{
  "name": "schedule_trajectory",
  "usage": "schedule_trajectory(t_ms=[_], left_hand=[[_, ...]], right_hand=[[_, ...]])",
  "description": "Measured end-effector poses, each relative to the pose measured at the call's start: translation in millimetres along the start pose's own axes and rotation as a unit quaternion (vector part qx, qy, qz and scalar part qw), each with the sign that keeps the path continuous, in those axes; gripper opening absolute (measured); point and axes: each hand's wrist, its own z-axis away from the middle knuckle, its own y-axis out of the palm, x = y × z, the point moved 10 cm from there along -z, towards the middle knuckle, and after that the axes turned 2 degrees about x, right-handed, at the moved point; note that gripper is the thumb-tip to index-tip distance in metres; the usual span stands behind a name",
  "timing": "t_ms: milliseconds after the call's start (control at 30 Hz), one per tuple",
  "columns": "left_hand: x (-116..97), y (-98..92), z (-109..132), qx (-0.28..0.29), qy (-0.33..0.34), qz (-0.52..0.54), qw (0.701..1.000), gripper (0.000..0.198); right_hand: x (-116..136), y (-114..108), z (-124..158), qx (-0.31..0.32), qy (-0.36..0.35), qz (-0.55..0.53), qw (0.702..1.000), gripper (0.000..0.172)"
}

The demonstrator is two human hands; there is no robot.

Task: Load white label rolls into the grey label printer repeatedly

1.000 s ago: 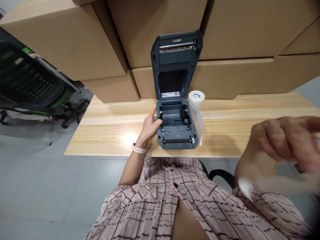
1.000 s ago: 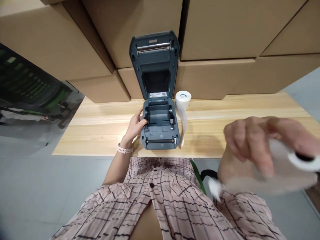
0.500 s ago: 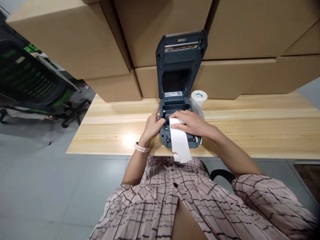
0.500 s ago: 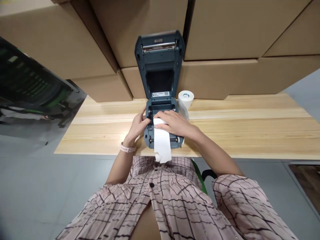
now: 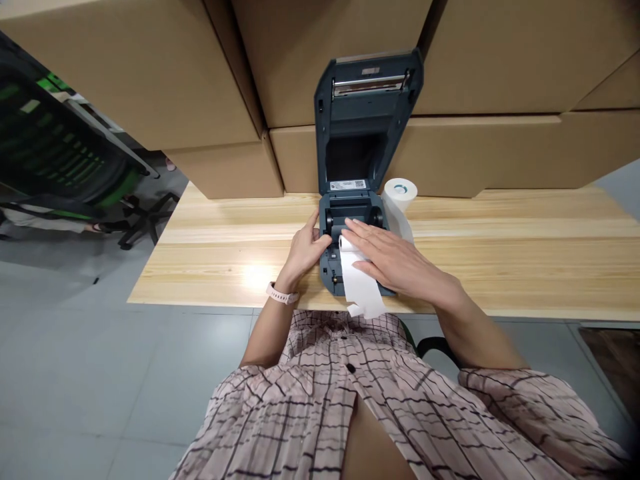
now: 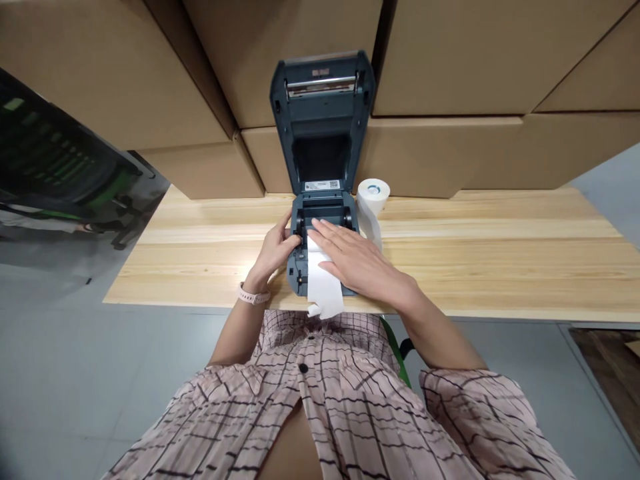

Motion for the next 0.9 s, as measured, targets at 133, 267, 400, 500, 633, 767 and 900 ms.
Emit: schedule_trajectory(t_ms=[133,267,400,500,633,767,900], left_hand=[[-0.1,-0.4,-0.6,-0.003,0.000,-0.004,1.000,0.082],[0.7,-0.1,-0.6,-0.001,0.000,-0.002,1.000,0.083],[1.7,-0.2,-0.4,0.002,-0.005,-0.004,1.000,0.086],[0.1,-0.4,-0.4,0.003,-0.003,-0.017,1.000,0.088],[-3.3,-1.0,-0.3,0.001,0.001,-0.034,0.999,0.086],[-3.9,-0.9,-0.1,0.001,0.002,-0.037,0.999,0.086],[-1.5,-0.5,0.2,0.002,0.003,-0.033,0.999,0.087]], right_hand=[[-7.6,6.4,-6.1,0.028,0.013,0.014,0.999,0.066],[-1.6,12.8,-7.0,0.036,-0.008,0.039,0.999,0.060],[14.0,13.6,3.5,-0.005,-0.052,0.074,0.996,0.048],[23.3,8.9,17.4,-0.046,-0.076,0.082,0.993,0.043],[31.7,7.6,38.6,-0.028,-0.099,0.033,0.994,0.060],[41.8,14.0,52.7,-0.006,-0.108,0.036,0.993,0.109],[46.5,14.8,52.0,-0.068,-0.078,0.066,0.992,0.075]])
